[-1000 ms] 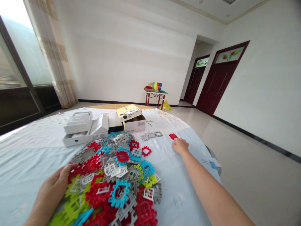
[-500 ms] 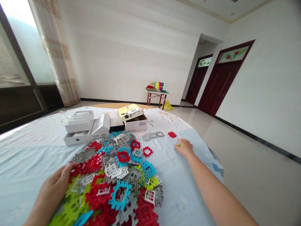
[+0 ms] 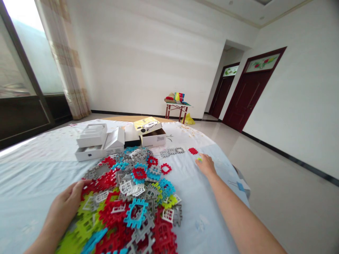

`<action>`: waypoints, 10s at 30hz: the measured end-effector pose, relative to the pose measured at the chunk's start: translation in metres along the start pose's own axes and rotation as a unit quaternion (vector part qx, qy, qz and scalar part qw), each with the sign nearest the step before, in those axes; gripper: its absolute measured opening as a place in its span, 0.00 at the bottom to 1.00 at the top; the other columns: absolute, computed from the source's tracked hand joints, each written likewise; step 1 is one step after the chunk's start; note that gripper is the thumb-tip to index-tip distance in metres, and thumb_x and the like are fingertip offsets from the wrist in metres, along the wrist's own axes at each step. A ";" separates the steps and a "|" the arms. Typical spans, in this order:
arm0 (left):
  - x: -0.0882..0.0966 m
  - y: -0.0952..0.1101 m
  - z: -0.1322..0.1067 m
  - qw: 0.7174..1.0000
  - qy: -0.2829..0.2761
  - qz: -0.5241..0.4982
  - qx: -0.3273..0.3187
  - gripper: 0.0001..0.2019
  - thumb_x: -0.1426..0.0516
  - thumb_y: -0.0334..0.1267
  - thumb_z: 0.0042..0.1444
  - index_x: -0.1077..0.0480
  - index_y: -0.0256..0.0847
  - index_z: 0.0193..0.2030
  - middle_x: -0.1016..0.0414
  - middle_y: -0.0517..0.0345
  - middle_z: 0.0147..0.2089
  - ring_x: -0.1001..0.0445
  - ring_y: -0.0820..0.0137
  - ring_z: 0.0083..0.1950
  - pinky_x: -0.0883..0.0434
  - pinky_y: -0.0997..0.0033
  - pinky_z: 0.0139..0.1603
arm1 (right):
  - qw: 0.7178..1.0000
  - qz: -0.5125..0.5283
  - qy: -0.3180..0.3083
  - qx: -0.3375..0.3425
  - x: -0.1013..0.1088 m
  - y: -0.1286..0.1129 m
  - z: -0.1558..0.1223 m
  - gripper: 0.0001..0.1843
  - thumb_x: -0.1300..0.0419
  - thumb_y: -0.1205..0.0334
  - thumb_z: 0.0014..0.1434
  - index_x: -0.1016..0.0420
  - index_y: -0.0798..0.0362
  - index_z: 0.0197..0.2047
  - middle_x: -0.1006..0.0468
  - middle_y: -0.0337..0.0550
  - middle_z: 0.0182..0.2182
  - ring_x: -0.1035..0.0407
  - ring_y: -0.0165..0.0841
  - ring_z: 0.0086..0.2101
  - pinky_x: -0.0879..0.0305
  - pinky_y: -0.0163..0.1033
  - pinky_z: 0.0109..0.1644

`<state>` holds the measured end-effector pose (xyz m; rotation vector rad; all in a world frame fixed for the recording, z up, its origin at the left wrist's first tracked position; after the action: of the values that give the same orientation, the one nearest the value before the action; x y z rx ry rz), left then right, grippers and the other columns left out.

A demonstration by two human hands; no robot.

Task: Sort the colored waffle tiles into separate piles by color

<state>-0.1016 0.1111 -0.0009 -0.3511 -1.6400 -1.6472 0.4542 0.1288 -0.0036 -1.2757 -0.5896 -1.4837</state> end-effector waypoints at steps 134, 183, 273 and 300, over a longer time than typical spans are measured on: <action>-0.003 -0.003 0.004 1.000 -0.002 0.001 -0.020 0.25 0.57 0.48 0.51 0.27 0.36 0.43 0.23 0.53 0.40 0.28 0.64 0.43 0.33 0.72 0.42 | 0.994 0.102 0.018 0.041 -0.027 -0.092 0.045 0.20 0.45 0.56 0.52 0.30 0.56 0.46 0.28 0.54 0.43 0.36 0.42 0.46 0.42 0.46 0.48; 0.000 0.000 0.000 1.000 0.003 0.019 -0.019 0.24 0.57 0.48 0.52 0.27 0.37 0.43 0.23 0.53 0.38 0.28 0.63 0.43 0.34 0.72 0.41 | 0.969 0.138 -0.065 0.196 -0.009 -0.100 -0.056 0.25 0.40 0.54 0.48 0.32 0.54 0.48 0.31 0.49 0.43 0.38 0.38 0.45 0.44 0.40 0.51; -0.001 -0.003 -0.004 1.000 -0.014 -0.017 0.009 0.23 0.57 0.48 0.52 0.28 0.40 0.44 0.25 0.57 0.31 0.28 0.66 0.34 0.34 0.73 0.31 | 0.985 0.135 -0.003 0.110 -0.001 -0.079 -0.076 0.12 0.45 0.61 0.52 0.27 0.49 0.40 0.25 0.40 0.40 0.36 0.34 0.44 0.45 0.38 0.51; 0.001 -0.001 -0.002 1.000 0.009 0.015 -0.011 0.22 0.55 0.48 0.52 0.28 0.38 0.44 0.24 0.54 0.41 0.29 0.64 0.42 0.34 0.71 0.40 | 0.876 0.355 -0.191 0.264 0.018 -0.116 -0.095 0.19 0.56 0.53 0.60 0.28 0.55 0.34 0.25 0.39 0.28 0.32 0.29 0.32 0.37 0.34 0.38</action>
<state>-0.1021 0.1089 -0.0010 -0.3698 -1.5973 -1.6432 0.3129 0.0786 0.0123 -1.1593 -0.6281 -0.4135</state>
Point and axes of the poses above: each hand's wrist, its own z-axis towards the middle knuckle, its own x-axis out of the back of the hand, y = z × x, the point moved 8 cm from there along z, towards the middle knuckle
